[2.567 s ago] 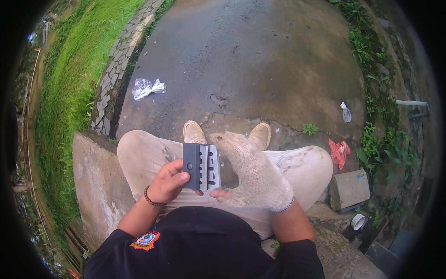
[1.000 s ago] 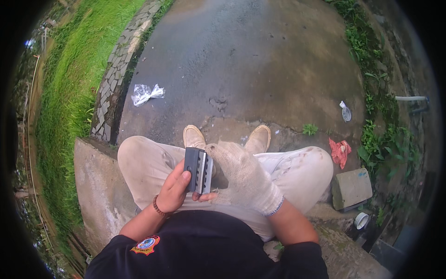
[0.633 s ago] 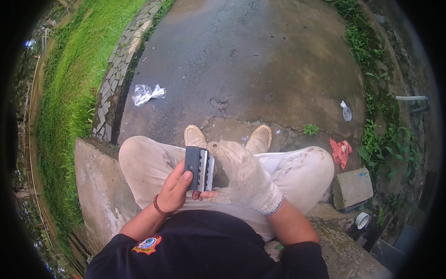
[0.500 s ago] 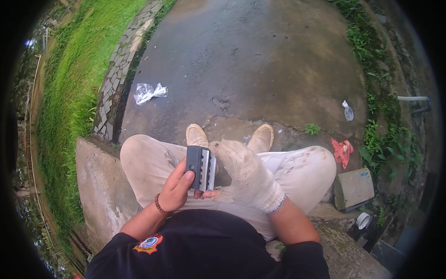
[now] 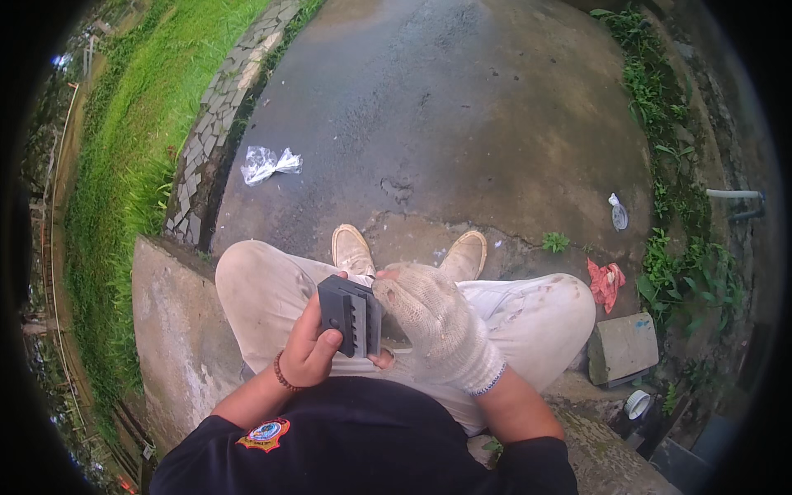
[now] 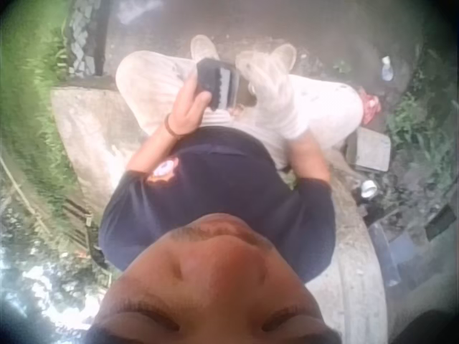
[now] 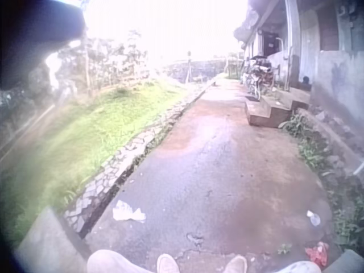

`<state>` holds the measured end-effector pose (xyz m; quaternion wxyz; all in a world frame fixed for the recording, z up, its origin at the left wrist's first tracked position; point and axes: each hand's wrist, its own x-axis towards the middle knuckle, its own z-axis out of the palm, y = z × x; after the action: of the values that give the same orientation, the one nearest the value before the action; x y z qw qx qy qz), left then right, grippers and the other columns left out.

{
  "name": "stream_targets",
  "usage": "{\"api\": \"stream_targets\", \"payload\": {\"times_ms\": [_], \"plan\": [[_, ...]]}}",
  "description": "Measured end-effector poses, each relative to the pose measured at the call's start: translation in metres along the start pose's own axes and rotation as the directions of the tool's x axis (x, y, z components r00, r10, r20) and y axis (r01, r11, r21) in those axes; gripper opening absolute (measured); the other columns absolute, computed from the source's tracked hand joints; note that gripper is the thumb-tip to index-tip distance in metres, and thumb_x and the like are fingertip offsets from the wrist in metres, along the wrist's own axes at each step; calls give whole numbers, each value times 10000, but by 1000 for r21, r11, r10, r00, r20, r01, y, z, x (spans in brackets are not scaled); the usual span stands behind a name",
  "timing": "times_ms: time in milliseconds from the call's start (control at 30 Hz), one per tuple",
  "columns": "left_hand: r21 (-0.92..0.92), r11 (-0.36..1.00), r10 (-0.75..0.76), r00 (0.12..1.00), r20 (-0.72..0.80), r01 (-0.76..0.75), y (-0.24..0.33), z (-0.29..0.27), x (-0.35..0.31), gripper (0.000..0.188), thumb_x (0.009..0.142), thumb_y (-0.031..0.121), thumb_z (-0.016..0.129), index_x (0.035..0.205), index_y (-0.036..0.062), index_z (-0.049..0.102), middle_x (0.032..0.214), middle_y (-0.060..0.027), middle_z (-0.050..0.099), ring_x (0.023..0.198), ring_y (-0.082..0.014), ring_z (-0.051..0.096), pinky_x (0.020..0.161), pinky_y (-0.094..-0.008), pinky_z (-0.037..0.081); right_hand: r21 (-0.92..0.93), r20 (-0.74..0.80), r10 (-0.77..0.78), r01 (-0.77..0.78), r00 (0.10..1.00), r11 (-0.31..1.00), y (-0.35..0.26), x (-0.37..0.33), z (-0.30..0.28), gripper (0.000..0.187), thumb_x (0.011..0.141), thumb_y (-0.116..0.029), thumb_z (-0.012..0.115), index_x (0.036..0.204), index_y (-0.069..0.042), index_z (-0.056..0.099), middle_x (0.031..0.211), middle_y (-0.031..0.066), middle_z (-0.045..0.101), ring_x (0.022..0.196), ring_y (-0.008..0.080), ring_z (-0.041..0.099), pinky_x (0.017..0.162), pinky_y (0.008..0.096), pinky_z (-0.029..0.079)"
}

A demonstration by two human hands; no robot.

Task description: The person sits on a concrete ledge and assembles a small black plastic device. They remove a white label from the device, then pick up a concrete block and place it on the ground. They proceed to separate the device into two halves, align them, and snap them together to form a single unit.

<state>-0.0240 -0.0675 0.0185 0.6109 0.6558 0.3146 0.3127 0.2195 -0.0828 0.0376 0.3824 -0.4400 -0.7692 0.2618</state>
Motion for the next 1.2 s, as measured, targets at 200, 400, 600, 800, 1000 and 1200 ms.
{"api": "stream_targets", "payload": {"times_ms": [200, 400, 600, 800, 1000, 1200], "plan": [[-2, 999, -35, 999, 16, 35, 1, -2, 0, 679, 1072, 277, 504, 1576, -89, 232, 1437, -205, 537, 1310, -265, 548, 1116, -368, 401, 108, -37, -37, 41, 999, 993, 4, -2, 9, 787, 732, -293, 900, 1366, 20, 554, 1305, 208, 619, 1211, 407, 608, 1051, 477, 482], [-82, 991, -104, 994, 41, 107, -4, 0, -2, 654, 1081, 282, 490, 1590, -46, 241, 1244, -132, 619, 869, -141, 610, 811, -292, 511, 153, 100, 111, -125, 989, 980, 3, -4, 3, 824, 731, -324, 910, 1371, 24, 525, 1325, 231, 589, 1217, 429, 596, 1055, 492, 477], [-231, 954, -189, 982, 29, 190, -2, 6, 3, 585, 1092, 251, 446, 1571, -31, 267, 1107, -83, 625, 729, -82, 573, 654, -240, 496, 80, 118, 136, -146, 984, 986, 5, -4, 3, 898, 719, -375, 919, 1393, 46, 501, 1345, 256, 569, 1255, 448, 572, 1077, 500, 464], [-206, 944, -261, 965, 14, 258, 6, 8, 6, 532, 1103, 284, 417, 1514, -43, 327, 1033, -94, 634, 712, -88, 606, 627, -229, 512, 19, 117, 174, -177, 978, 984, 11, -12, 11, 1000, 660, -364, 963, 1436, 33, 473, 1366, 217, 593, 1299, 415, 566, 1120, 493, 432], [-232, 932, -286, 958, 5, 279, 4, 11, 6, 500, 1107, 253, 402, 1504, -45, 336, 1000, -90, 626, 677, -90, 584, 616, -236, 506, 35, 131, 164, -170, 978, 985, 13, -6, 9, 1036, 625, -424, 966, 1411, 54, 489, 1343, 267, 575, 1271, 457, 566, 1103, 506, 439], [-250, 929, -278, 960, 12, 272, 5, 11, 7, 500, 1113, 266, 396, 1500, -44, 342, 1004, -93, 631, 670, -91, 585, 610, -236, 505, 44, 14, 57, -57, 998, 997, 13, -3, 13, 899, 672, -367, 916, 1356, 51, 510, 1244, 252, 582, 1145, 450, 595, 1001, 488, 493]]}}
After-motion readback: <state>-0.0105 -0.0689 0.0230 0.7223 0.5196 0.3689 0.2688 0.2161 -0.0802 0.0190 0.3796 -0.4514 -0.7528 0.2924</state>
